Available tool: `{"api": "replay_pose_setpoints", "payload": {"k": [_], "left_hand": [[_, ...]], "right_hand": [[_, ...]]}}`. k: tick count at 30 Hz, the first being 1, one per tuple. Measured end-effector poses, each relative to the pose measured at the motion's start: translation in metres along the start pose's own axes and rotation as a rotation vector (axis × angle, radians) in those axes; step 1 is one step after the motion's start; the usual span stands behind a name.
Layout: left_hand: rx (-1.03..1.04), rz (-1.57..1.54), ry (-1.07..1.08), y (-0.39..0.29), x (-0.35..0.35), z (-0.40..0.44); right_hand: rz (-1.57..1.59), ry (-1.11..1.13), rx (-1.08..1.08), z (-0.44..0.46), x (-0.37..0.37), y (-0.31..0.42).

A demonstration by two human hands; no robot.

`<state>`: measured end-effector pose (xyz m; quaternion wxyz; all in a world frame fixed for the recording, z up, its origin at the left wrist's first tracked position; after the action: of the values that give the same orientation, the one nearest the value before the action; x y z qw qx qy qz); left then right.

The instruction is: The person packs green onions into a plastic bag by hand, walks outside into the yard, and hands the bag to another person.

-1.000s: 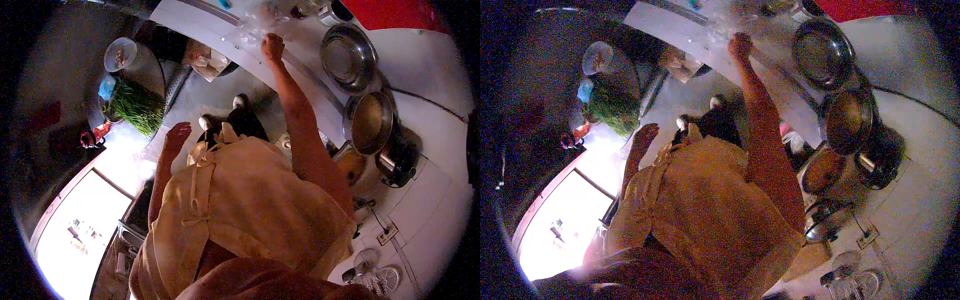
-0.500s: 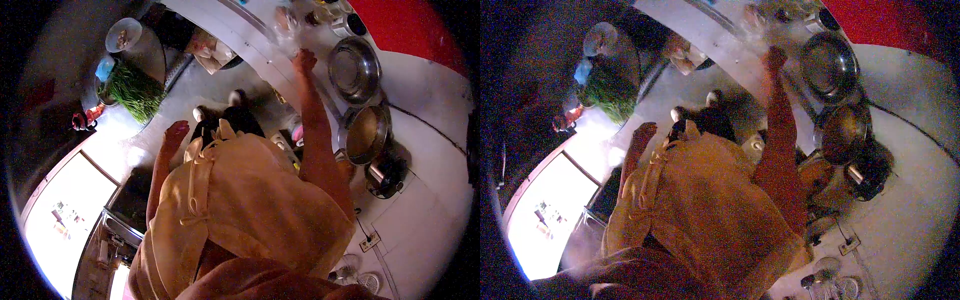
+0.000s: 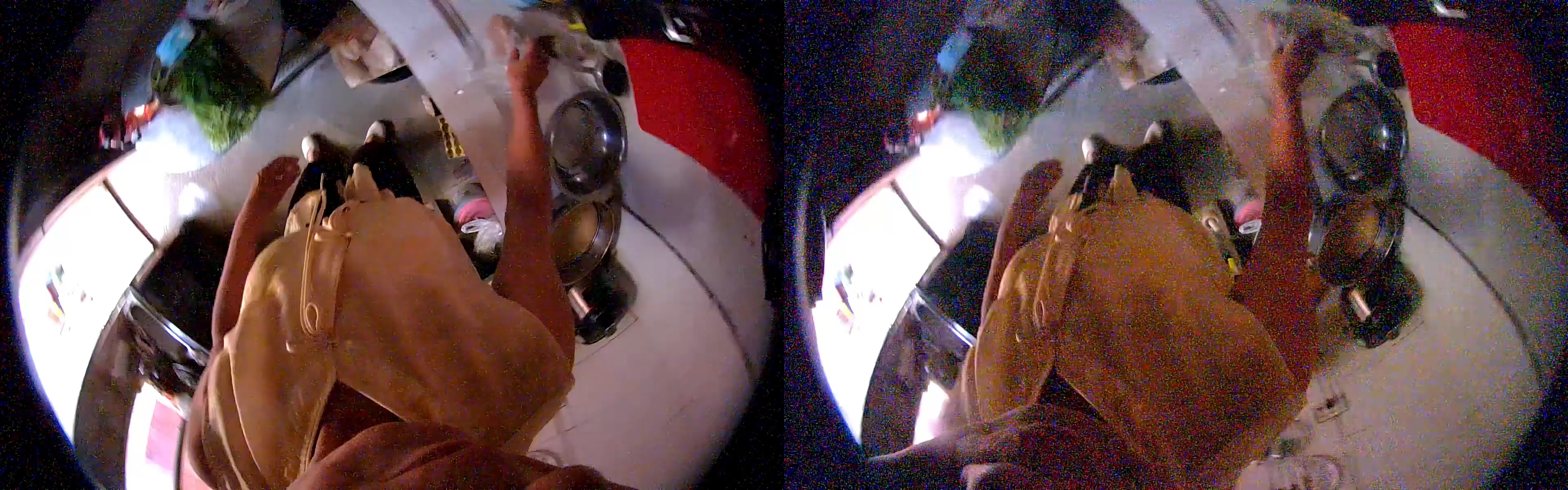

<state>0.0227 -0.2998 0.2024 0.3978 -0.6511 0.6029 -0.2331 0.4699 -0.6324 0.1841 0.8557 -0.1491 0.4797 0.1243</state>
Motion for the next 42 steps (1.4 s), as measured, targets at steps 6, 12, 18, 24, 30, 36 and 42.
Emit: {"api": "replay_pose_setpoints", "payload": {"k": [6,12,18,24,30,36,42], "left_hand": [[-0.072,-0.103,-0.053,0.006,-0.006,-0.026],[-0.087,-0.052,-0.092,0.033,-0.009,-0.039],[0.021,0.004,-0.131,0.045,-0.019,-0.035],[0.106,0.306,-0.067,0.07,-0.028,-0.02],[0.578,0.655,-0.06,0.076,-0.052,-0.016],[0.458,0.839,0.182,0.077,-0.122,-0.001],[0.565,1.146,0.4,0.072,-0.114,0.016]], "right_hand": [[0.228,0.352,0.078,0.035,0.005,0.056],[0.005,0.422,-0.109,0.035,0.091,0.021],[-0.094,0.148,-0.381,0.041,0.01,0.098],[0.362,0.238,-0.436,-0.073,-0.055,0.169],[0.429,1.025,-0.239,-0.351,-0.021,0.148],[0.41,1.345,-0.053,-0.629,-0.093,0.136],[1.001,1.203,1.241,-0.729,-0.173,0.192]]}}
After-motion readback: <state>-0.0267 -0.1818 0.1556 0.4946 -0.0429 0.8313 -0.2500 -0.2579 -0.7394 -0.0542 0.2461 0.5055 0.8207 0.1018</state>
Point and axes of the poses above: each hand's wrist, its own z-axis towards the middle knuckle, its own x-axis out of the palm, y = z × x, the point moved 8 cm from there along z, towards the middle knuckle, and after that the axes turned 6 degrees about -z, right-handed, at the moved point
